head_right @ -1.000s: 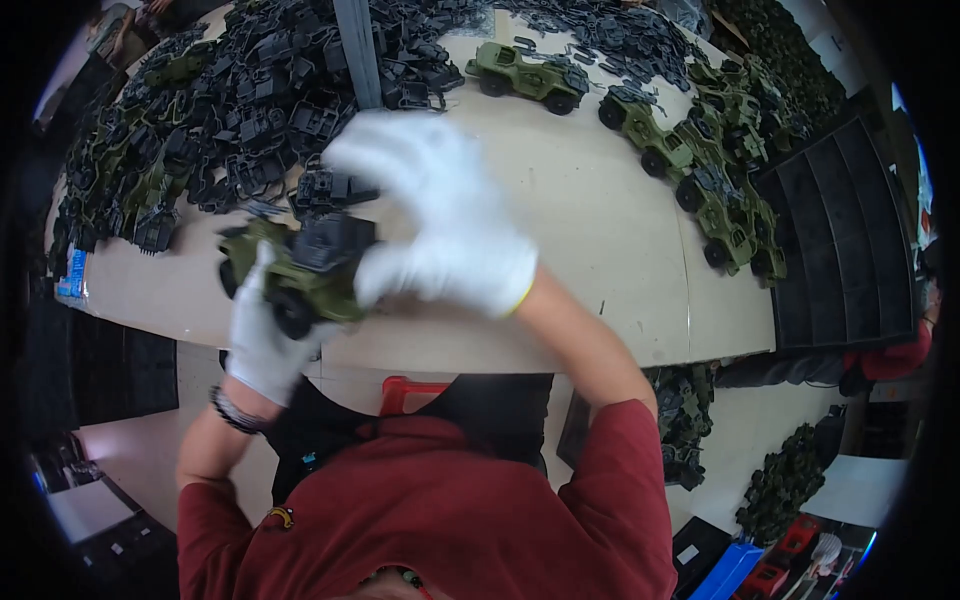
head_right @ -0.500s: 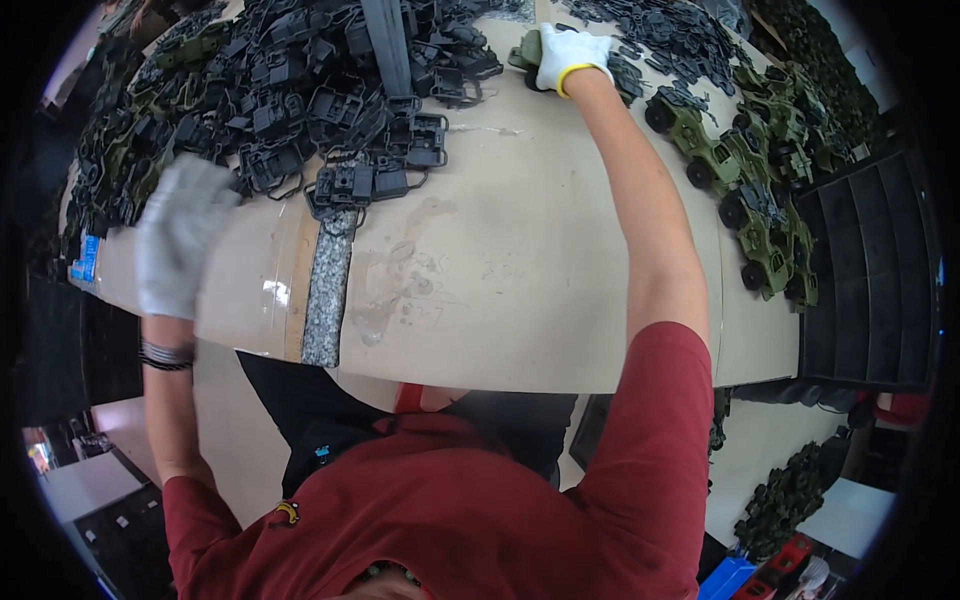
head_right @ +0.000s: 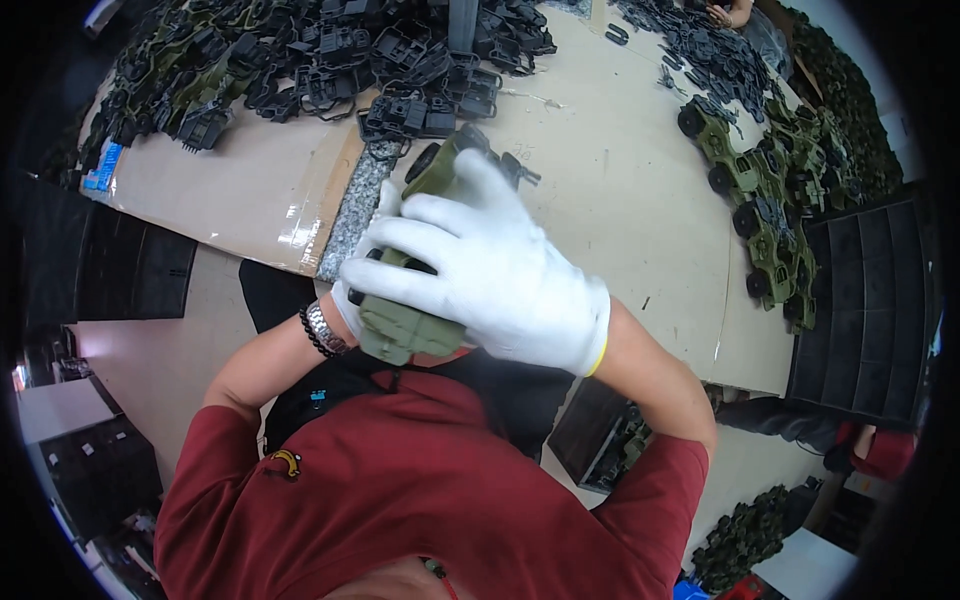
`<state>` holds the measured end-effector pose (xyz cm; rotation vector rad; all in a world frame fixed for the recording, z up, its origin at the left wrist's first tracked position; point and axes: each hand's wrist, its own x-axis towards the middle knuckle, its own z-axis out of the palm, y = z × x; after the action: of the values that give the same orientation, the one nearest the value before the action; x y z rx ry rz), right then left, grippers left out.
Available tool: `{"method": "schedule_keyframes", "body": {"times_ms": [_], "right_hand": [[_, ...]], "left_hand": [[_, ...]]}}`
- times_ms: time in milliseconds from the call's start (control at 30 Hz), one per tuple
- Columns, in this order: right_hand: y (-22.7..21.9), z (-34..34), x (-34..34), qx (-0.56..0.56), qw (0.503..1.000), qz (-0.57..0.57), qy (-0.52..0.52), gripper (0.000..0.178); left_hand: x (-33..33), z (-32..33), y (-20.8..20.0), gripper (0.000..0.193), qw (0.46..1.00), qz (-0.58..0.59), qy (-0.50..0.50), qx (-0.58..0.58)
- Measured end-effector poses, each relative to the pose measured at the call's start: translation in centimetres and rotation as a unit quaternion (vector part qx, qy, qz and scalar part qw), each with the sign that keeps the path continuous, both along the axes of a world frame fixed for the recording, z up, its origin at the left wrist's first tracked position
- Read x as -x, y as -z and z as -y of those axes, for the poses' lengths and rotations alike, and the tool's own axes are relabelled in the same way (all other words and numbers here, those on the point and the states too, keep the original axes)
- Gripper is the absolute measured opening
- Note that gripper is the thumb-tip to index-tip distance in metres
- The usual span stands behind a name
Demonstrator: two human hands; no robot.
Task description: Assembling small plastic toy vehicles on a factory assembly line.
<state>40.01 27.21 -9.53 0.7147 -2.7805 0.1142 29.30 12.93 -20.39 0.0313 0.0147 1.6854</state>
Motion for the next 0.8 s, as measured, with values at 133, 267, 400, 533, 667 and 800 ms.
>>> {"method": "schedule_keyframes", "body": {"times_ms": [133,267,400,533,667,800], "right_hand": [[0.1,-5.1,3.2,0.391,0.912,0.117,-0.033,0.063],[9.6,-13.5,12.1,0.288,0.901,-0.033,0.324,0.058],[13.6,-13.3,14.5,0.266,0.874,0.001,0.406,0.052],[14.5,-13.2,9.3,0.206,0.882,-0.151,0.396,0.037],[12.6,-11.3,3.0,0.03,0.891,-0.287,0.352,0.019],[15.1,-9.6,-3.0,-0.042,0.906,-0.168,0.387,0.01]], "left_hand": [[2.3,4.0,0.9,0.064,0.996,-0.057,0.069,-0.007],[2.5,5.6,-0.5,0.058,0.985,-0.125,-0.044,0.108],[2.7,7.7,0.2,0.061,0.971,-0.171,-0.06,0.153],[2.7,7.7,1.5,0.068,0.936,-0.246,-0.082,0.237],[3.6,7.5,3.1,0.069,0.962,-0.215,-0.051,0.158],[4.0,5.7,2.8,0.071,0.963,-0.259,0.006,0.068]]}}
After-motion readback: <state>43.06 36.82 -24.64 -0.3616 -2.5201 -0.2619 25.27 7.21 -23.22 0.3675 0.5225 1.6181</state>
